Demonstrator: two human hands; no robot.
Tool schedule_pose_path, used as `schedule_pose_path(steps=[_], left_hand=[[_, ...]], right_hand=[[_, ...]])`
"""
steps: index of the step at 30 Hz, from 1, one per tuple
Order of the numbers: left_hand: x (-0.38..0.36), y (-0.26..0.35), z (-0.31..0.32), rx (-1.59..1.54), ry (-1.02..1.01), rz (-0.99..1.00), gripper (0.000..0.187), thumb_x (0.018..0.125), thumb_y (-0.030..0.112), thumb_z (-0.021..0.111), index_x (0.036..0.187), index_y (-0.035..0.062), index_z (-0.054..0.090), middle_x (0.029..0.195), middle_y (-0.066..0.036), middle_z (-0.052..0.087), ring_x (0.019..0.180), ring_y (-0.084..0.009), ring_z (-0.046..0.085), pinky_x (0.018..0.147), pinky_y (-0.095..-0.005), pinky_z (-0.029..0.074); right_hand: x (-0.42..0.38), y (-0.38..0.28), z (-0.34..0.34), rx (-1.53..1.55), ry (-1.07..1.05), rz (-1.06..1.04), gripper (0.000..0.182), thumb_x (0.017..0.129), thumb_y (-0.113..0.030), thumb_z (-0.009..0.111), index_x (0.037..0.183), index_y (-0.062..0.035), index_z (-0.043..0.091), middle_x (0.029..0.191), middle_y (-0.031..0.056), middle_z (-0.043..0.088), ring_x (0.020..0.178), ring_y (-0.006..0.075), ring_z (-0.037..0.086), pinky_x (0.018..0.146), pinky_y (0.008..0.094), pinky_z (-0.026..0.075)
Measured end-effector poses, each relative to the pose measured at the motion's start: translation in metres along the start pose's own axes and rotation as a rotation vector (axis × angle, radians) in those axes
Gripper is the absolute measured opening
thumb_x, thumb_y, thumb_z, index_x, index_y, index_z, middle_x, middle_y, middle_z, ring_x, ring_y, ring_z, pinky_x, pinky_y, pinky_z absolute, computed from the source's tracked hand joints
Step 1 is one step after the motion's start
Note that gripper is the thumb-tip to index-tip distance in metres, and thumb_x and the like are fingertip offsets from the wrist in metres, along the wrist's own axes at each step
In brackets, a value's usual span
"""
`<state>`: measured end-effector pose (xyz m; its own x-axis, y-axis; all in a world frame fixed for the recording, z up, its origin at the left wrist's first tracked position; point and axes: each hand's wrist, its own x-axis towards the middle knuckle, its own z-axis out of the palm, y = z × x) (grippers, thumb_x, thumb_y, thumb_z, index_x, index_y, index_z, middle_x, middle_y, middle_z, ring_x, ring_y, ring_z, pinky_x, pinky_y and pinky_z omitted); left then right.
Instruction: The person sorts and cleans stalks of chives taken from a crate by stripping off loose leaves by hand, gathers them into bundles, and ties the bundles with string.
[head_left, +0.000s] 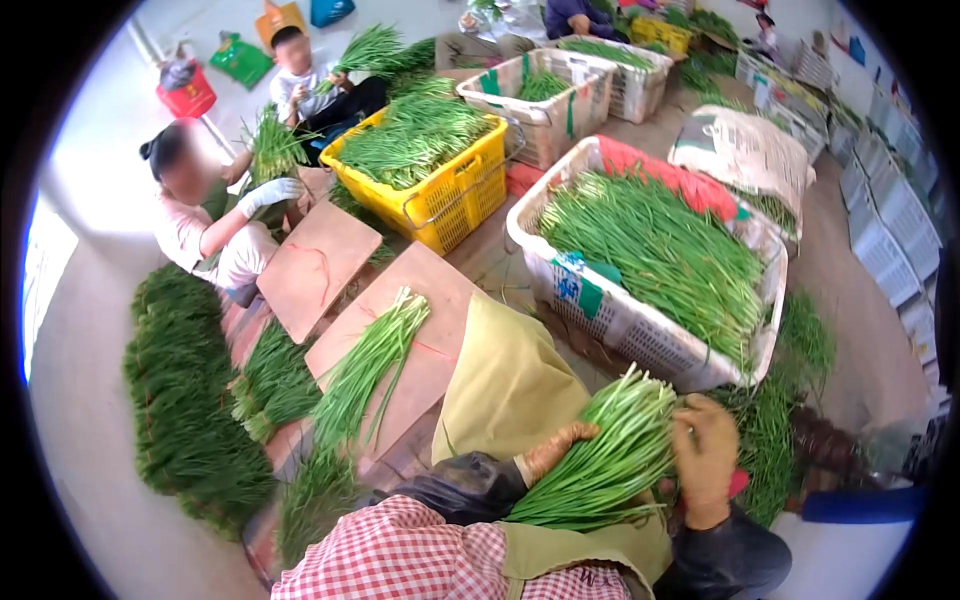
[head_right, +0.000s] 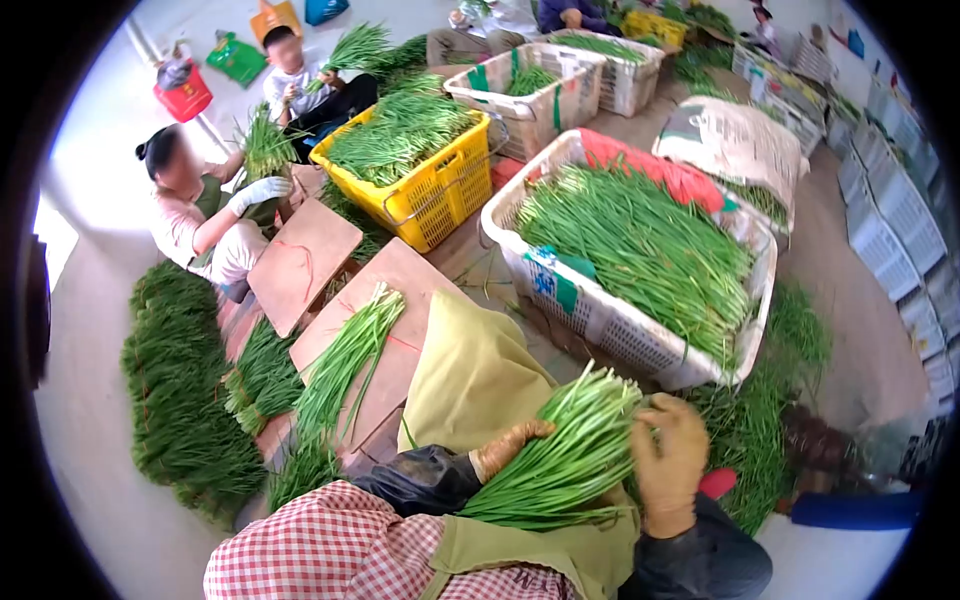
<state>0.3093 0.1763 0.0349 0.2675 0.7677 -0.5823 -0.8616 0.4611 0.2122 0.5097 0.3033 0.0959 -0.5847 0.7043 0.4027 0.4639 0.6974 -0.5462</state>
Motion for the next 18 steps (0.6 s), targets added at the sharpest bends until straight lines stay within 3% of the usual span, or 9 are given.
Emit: schedule_pose_path(steps=[4,6,8,9,11,14,15,16,18], left_hand=[[-0.002,-0.002,0.003,-0.010,-0.056,-0.005,0.036,0.088,0.030,0.060,0.112,0.0024,0.062,0.098,-0.010,0.069,0.078,-0.0206,0.066,0.075,-0.0324,0.055],[-0.009,0.011,0.006,0.020,0.015,0.086,0.035,0.088,0.030,0.060,0.110,0.0030,0.063,0.097,-0.010,0.069,0.078,-0.0207,0.066,0.075,-0.0329,0.055],[-0.017,0.006,0.011,0.073,0.155,0.127,0.033,0.087,0.028,0.060,0.108,0.0040,0.064,0.095,-0.009,0.068,0.079,-0.0210,0.065,0.075,-0.0339,0.054],[-0.017,0.006,0.010,0.046,0.142,0.084,0.032,0.086,0.028,0.060,0.107,0.0043,0.064,0.096,-0.010,0.068,0.080,-0.0211,0.065,0.075,-0.0342,0.054],[-0.007,0.009,-0.002,0.044,0.128,0.066,0.036,0.084,0.029,0.061,0.109,0.0032,0.063,0.098,-0.011,0.068,0.082,-0.0228,0.065,0.077,-0.0354,0.054],[-0.003,-0.001,-0.011,0.078,0.082,0.209,0.037,0.083,0.028,0.061,0.109,0.0015,0.062,0.096,-0.011,0.068,0.081,-0.0228,0.066,0.076,-0.0341,0.055],[-0.002,-0.003,-0.016,0.082,0.073,0.168,0.037,0.083,0.028,0.061,0.109,0.0015,0.062,0.096,-0.011,0.068,0.081,-0.0228,0.066,0.076,-0.0341,0.055],[0.000,-0.002,-0.021,0.109,0.072,0.206,0.034,0.083,0.026,0.060,0.107,0.0020,0.063,0.095,-0.010,0.068,0.079,-0.0213,0.066,0.074,-0.0325,0.055],[0.004,-0.001,-0.022,0.111,0.070,0.281,0.025,0.085,0.024,0.060,0.099,0.0035,0.064,0.089,-0.006,0.068,0.074,-0.0169,0.065,0.070,-0.0283,0.055]], right_hand=[[0.001,0.001,0.041,-0.139,-0.122,0.001,0.030,0.068,-0.017,0.071,0.090,0.0012,0.063,0.115,0.0220,0.060,0.106,0.0402,0.055,0.094,0.0472,0.042],[-0.003,0.004,0.051,0.053,-0.171,0.060,0.030,0.070,-0.015,0.069,0.093,0.0033,0.063,0.119,0.0226,0.058,0.110,0.0409,0.053,0.095,0.0468,0.041],[-0.007,0.003,0.046,0.049,-0.044,-0.030,0.021,0.078,-0.011,0.061,0.095,0.0018,0.063,0.118,0.0208,0.059,0.110,0.0393,0.053,0.096,0.0448,0.040],[-0.007,-0.001,0.037,0.017,-0.071,0.043,0.026,0.086,-0.010,0.056,0.110,-0.0032,0.063,0.118,0.0170,0.060,0.108,0.0336,0.055,0.093,0.0408,0.041],[-0.010,0.019,0.036,-0.004,-0.076,0.013,0.029,0.088,-0.014,0.055,0.115,-0.0043,0.061,0.114,0.0140,0.062,0.104,0.0336,0.056,0.092,0.0409,0.042],[-0.014,0.022,0.038,-0.204,-0.136,-0.039,0.022,0.082,-0.013,0.058,0.102,-0.0060,0.061,0.101,0.0128,0.059,0.098,0.0326,0.056,0.084,0.0433,0.043],[-0.013,0.013,0.035,-0.295,-0.090,-0.110,0.019,0.081,-0.015,0.059,0.099,-0.0066,0.061,0.097,0.0106,0.062,0.091,0.0314,0.060,0.078,0.0423,0.046],[-0.013,0.018,0.033,-0.310,-0.091,-0.084,0.019,0.081,-0.015,0.059,0.099,-0.0066,0.061,0.097,0.0106,0.062,0.091,0.0314,0.060,0.078,0.0423,0.046],[-0.003,0.036,0.033,-0.678,-0.241,0.016,0.017,0.081,-0.016,0.060,0.095,-0.0073,0.063,0.087,0.0078,0.064,0.079,0.0310,0.062,0.070,0.0420,0.050]])
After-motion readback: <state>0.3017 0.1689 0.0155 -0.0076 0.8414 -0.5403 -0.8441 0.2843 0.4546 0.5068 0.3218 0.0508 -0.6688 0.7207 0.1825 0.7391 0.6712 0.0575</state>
